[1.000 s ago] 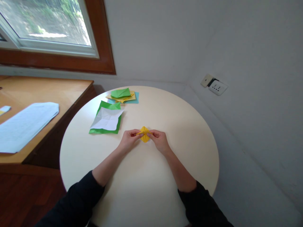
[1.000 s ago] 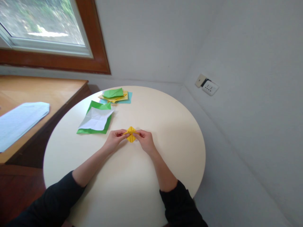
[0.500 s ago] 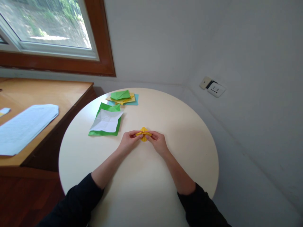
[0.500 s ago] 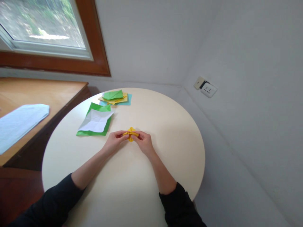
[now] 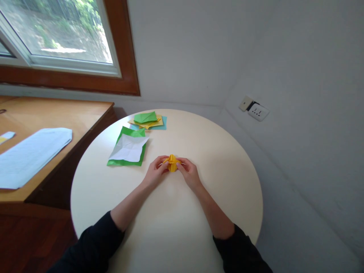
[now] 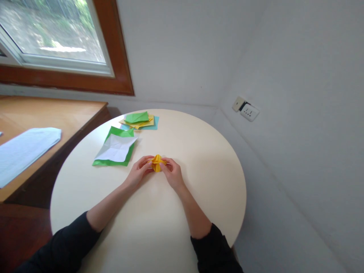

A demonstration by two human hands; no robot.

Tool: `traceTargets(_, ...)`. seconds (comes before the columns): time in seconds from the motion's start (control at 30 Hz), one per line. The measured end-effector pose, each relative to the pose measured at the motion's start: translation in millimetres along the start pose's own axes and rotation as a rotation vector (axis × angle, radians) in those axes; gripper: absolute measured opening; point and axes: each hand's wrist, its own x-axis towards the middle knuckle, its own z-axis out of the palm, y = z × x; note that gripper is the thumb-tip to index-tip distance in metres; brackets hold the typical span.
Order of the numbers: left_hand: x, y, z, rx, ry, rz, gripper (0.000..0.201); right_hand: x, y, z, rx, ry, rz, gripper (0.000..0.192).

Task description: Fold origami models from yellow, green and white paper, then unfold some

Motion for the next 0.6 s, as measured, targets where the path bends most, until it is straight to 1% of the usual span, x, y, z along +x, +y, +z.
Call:
traceTargets(0.2,1.9,-0.9,-2.1,-0.109,0.032,-0.050,0.038,1.3,2.9,-2.3,0.104,0.023,0.072,0.038)
traceTargets(0.33,3.5,-2.4,-3.3,-0.135,0.036,-0.074,0.040,3.1,5.7,-3.5,0.209,0.045,0.138,0.045)
traceTargets(0.47,3.8,-1.0,-2.3,-0.147,0.039,-0.074,0.041,4.3,7.3,-4.1,0.300,0.049,0.182,0.047)
traceTargets(0.6,3.4,1.1,-0.9,-0.144,0.052,-0.067,0.040,4.8,8.0,-4.9,0.341,0.049,0.196,0.045)
